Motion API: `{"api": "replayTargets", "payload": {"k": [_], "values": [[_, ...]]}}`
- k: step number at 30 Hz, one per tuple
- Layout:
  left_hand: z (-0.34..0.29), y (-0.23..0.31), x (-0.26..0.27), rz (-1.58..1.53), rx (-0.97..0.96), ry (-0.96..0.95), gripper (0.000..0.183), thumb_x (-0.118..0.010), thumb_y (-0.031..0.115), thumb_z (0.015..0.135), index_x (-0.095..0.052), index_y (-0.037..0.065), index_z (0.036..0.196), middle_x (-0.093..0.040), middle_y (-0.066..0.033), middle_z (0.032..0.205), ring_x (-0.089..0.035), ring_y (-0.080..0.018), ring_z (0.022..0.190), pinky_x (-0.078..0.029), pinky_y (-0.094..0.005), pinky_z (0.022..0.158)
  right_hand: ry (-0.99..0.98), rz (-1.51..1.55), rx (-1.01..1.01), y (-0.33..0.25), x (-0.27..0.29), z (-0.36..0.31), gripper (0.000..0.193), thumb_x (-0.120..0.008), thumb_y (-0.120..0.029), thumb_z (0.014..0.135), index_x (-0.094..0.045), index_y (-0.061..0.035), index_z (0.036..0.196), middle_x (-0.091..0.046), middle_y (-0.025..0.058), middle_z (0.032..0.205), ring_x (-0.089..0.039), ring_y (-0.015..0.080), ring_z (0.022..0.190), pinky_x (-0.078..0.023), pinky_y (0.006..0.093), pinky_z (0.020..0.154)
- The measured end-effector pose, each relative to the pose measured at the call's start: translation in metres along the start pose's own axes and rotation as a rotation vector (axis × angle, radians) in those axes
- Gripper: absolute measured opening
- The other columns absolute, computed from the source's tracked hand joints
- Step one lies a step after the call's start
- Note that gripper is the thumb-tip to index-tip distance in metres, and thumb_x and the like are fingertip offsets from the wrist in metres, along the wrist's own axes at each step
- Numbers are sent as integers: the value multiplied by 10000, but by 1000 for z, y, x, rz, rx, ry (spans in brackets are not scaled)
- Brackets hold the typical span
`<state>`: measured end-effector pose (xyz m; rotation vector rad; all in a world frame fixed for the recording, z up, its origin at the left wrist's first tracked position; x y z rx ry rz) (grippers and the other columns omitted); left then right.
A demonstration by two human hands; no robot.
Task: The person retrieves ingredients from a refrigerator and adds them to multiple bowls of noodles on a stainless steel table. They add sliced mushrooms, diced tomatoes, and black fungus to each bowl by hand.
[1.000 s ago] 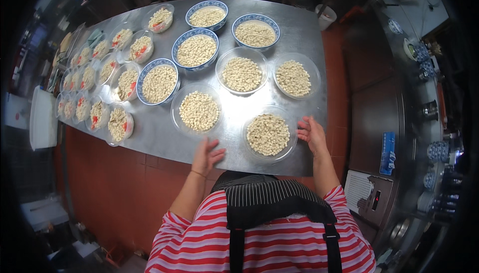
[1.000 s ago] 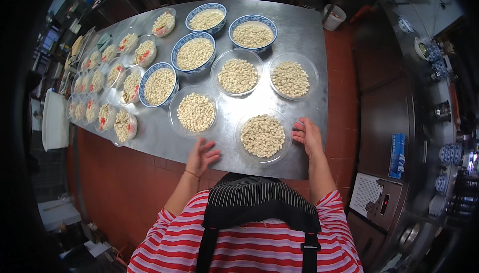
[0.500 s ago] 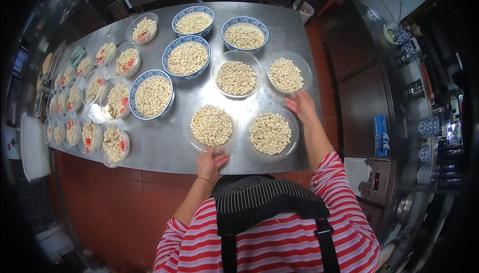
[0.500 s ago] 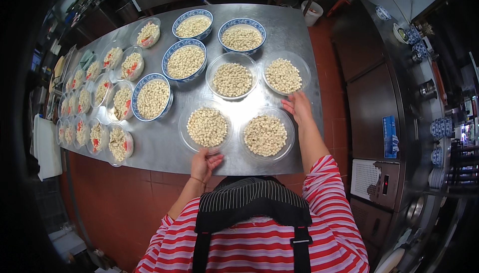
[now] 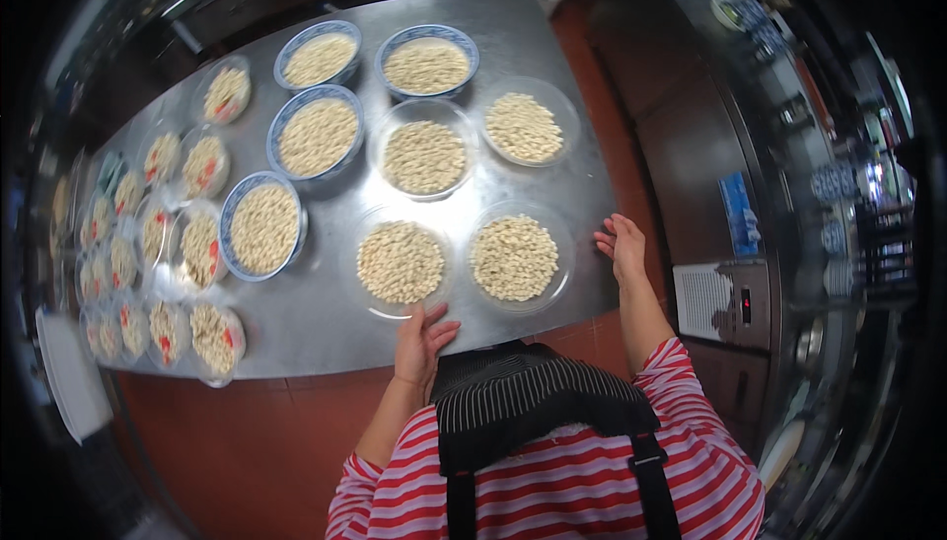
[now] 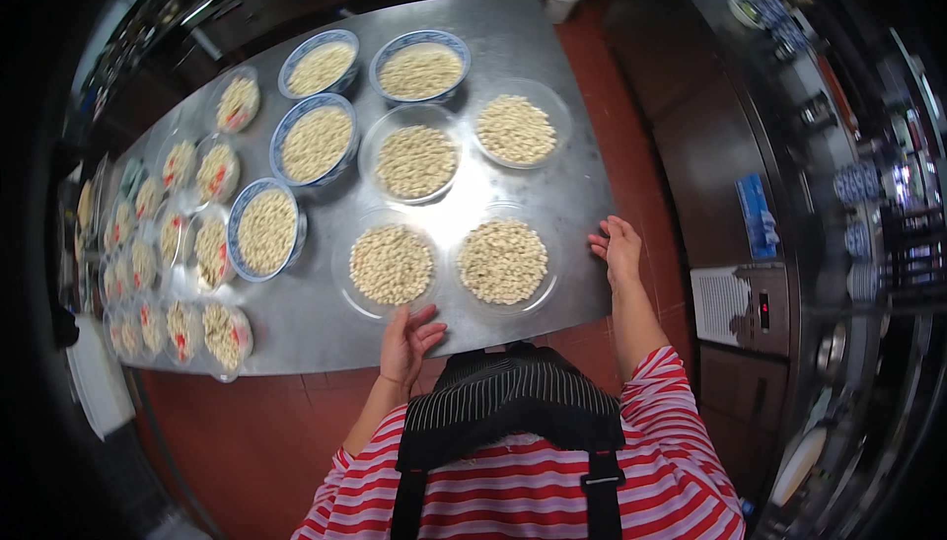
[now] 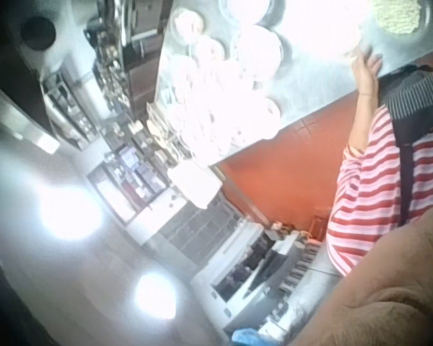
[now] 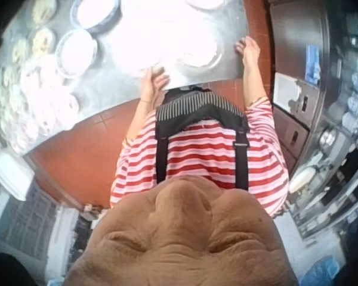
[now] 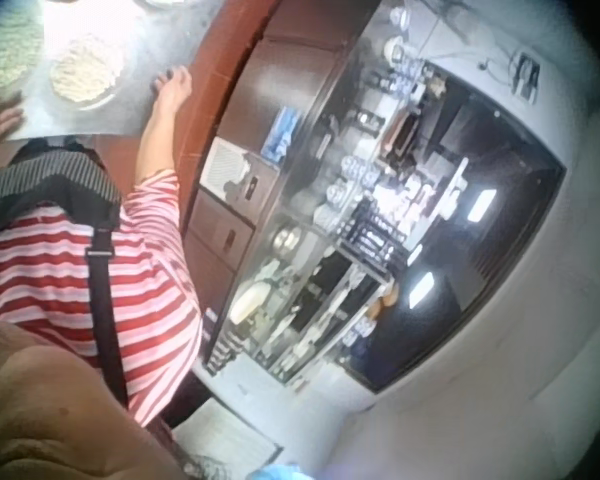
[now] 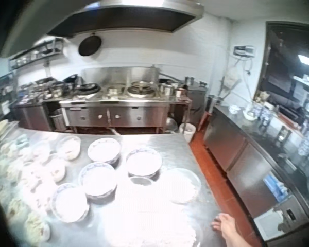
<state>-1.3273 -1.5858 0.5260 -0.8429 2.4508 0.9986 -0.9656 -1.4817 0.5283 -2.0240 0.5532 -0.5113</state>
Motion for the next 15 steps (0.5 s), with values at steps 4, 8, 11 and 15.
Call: {"api": "replayTargets", "payload": {"k": [4,8,11,15], "values": [[-7,-13,-12,128,65,-65,443,-467,355,887,-437,2,1151,-580,-148,999,-620,-229,775,-513,-293,665,135,-63,86,15,82,33,256,-478,-212,894,-516,-19,1057,-574,73,930,-600,147,610,-461,219,467],[-20,-41,-43,383,211,-265,360,-495,312,877,-533,9,1069,-611,-95,918,-610,-188,795,-494,-292,700,238,-378,133,56,199,66,219,-480,-189,882,-553,8,943,-590,74,766,-598,147,546,-453,255,459],[-22,-84,-104,542,293,-370,323,-524,240,879,-533,-10,1082,-609,-87,936,-578,-144,851,-463,-270,777,301,-483,185,107,305,81,233,-475,-191,877,-572,20,860,-555,84,577,-573,159,484,-429,283,410],[-13,-157,-239,690,295,-373,318,-547,193,871,-522,-27,1098,-607,-90,936,-566,-128,850,-457,-250,769,256,-356,-302,184,451,94,249,-467,-199,873,-556,29,920,-574,116,656,-573,201,500,-447,326,407]]}}
Point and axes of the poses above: each hand's wrist, its own z-axis towards the middle knuckle, its own x-axis out of the back of the hand, y = z × x, the point moved 1 cm from there along z, towards the middle knuckle
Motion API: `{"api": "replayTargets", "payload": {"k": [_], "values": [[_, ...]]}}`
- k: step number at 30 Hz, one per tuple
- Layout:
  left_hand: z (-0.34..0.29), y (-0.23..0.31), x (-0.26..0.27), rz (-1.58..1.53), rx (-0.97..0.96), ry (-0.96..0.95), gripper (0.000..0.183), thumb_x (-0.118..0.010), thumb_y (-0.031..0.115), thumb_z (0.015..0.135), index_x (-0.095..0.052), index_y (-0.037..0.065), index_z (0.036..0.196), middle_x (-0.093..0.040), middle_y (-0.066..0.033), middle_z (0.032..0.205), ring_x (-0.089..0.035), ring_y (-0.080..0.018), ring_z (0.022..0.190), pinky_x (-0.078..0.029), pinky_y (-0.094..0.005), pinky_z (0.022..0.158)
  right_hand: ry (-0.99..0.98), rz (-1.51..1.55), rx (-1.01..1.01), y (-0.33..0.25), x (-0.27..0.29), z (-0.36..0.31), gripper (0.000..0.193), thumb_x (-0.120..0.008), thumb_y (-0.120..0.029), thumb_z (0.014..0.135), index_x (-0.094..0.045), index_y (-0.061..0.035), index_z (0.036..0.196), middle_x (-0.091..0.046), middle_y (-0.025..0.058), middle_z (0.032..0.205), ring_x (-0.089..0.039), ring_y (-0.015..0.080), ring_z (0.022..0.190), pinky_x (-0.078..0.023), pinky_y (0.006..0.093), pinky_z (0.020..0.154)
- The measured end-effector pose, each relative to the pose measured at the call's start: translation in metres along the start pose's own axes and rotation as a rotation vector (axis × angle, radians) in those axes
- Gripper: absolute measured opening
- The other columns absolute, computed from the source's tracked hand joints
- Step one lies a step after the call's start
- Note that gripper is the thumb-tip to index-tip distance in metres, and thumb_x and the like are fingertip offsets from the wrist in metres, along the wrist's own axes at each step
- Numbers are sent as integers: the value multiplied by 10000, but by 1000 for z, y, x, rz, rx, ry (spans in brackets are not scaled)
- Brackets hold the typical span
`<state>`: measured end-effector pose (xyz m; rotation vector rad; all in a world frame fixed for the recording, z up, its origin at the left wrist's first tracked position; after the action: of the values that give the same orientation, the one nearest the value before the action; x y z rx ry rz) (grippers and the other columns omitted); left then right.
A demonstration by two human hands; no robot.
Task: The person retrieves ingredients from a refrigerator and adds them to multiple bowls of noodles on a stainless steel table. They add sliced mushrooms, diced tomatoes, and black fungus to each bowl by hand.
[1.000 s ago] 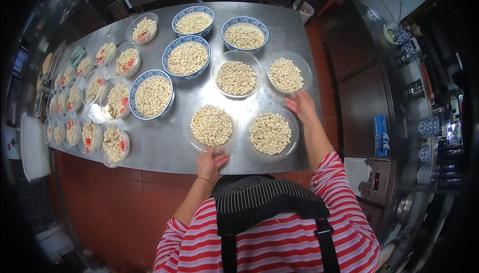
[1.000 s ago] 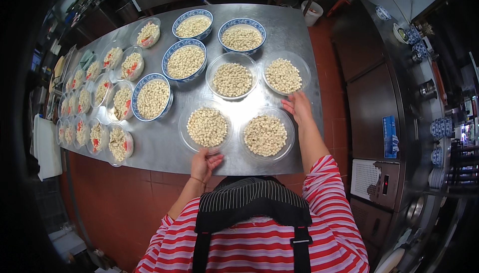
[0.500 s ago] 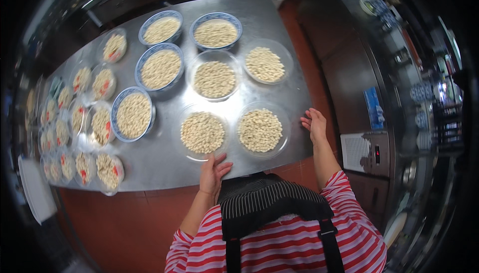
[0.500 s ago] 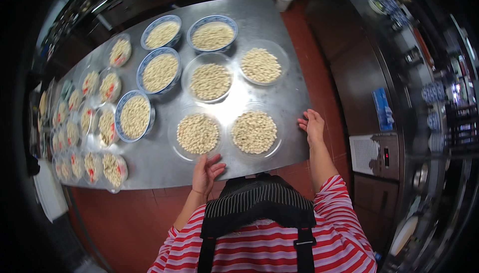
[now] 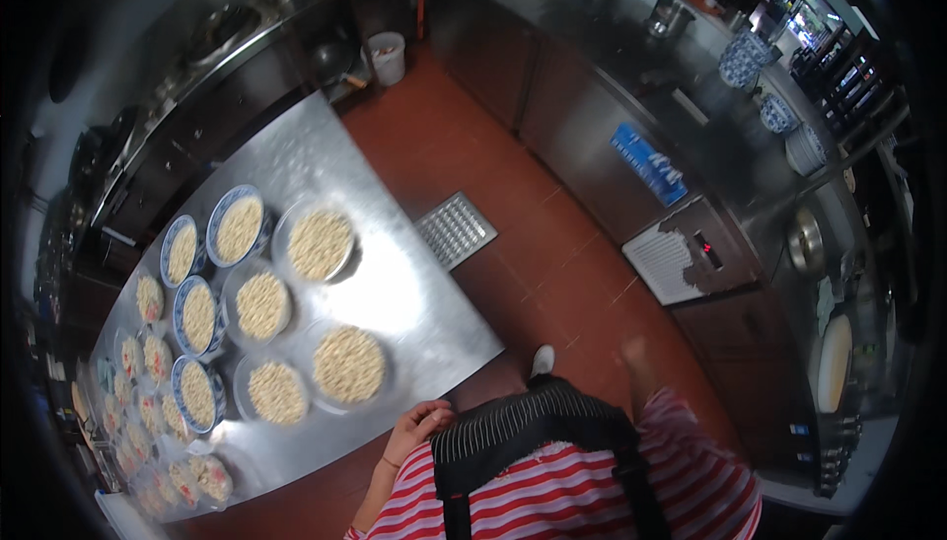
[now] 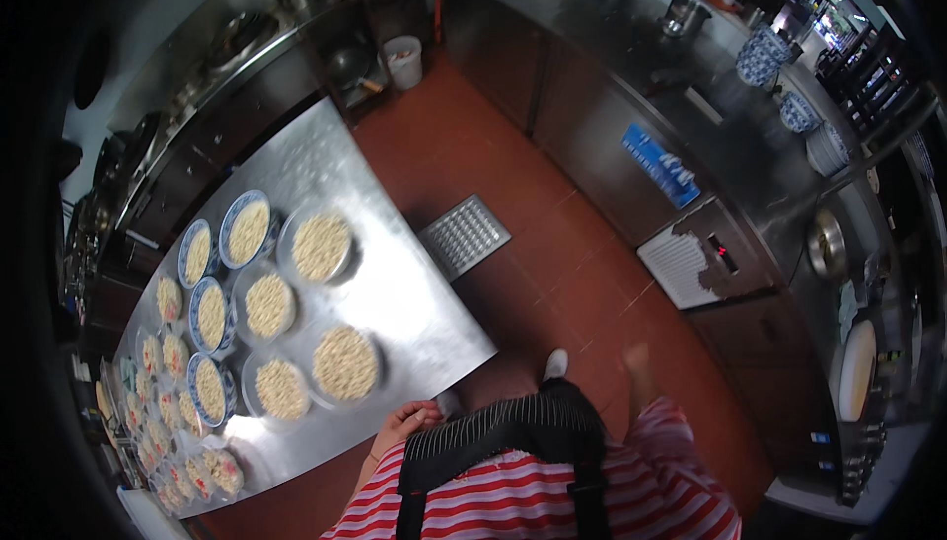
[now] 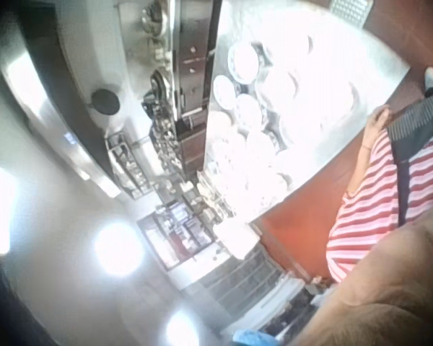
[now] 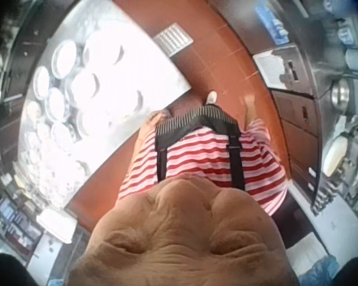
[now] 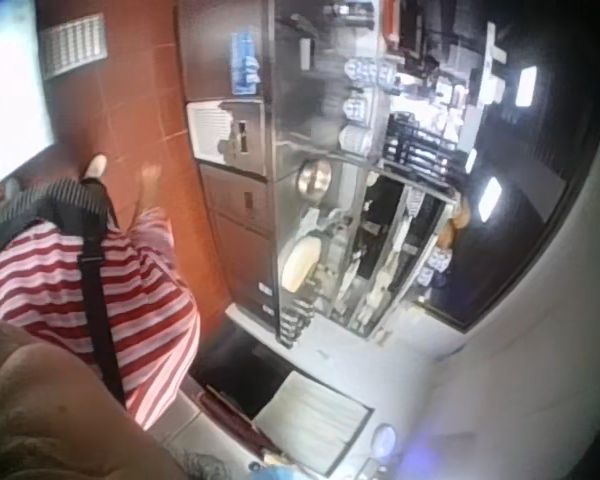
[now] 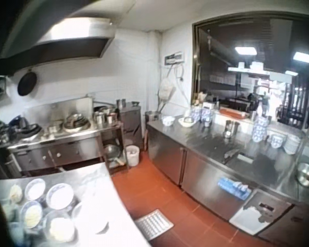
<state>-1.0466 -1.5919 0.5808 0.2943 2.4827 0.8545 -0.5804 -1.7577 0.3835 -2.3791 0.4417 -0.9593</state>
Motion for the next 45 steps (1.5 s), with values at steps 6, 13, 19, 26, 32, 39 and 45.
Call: {"api": "replayTargets", "payload": {"k": [6,13,19,26,32,39,45], "values": [[111,57,-184,202,-264,-49,335,-567,171,856,-501,-39,1109,-594,-90,930,-575,-132,819,-467,-245,747,-8,342,-259,24,114,121,376,-432,-191,892,-417,11,1209,-572,136,921,-601,227,576,-488,297,418],[178,75,-234,368,-271,225,291,-600,140,825,-528,-44,1037,-596,-60,823,-576,-116,749,-463,-231,698,-256,359,115,-196,102,222,368,-511,-298,874,-475,-45,1139,-580,114,976,-633,205,639,-510,280,509],[267,127,-211,244,-372,367,287,-612,151,813,-548,-33,1025,-596,-52,831,-556,-99,728,-455,-222,653,-386,116,297,-372,40,264,362,-485,-311,886,-498,-43,1129,-583,100,984,-622,173,682,-490,258,545],[388,253,-177,211,-517,423,269,-599,142,820,-548,-42,1010,-591,-40,792,-538,-89,717,-445,-218,655,-437,-125,258,-501,-3,333,341,-490,-320,867,-524,-63,1089,-580,56,950,-598,144,687,-476,277,532],[481,355,-195,245,-536,320,291,-606,136,817,-539,-52,1029,-581,-30,809,-520,-71,701,-425,-197,613,-468,-76,329,-629,-45,417,446,-529,-284,845,-435,-82,1232,-564,50,955,-562,127,710,-449,253,504],[597,464,-191,296,-392,456,283,-603,128,827,-529,-56,1030,-587,-47,834,-534,-89,735,-439,-218,654,-288,237,276,-782,-157,608,723,-633,-184,751,-231,-54,1338,-394,129,1262,-509,200,955,-476,368,699],[676,593,-195,309,-128,507,376,-595,119,835,-465,-53,1144,-582,-118,1009,-556,-168,890,-451,-271,775,104,125,260,-879,-205,734,391,-633,-237,720,-565,118,869,-609,168,836,-591,259,810,-460,359,673]]}}
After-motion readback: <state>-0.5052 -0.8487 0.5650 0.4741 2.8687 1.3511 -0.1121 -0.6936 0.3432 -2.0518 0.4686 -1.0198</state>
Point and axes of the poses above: each hand's wrist, its own z-axis towards the middle knuckle, its own x-axis out of the back of the hand, y = z × x, the point moved 1 cm from there along z, towards the middle knuckle
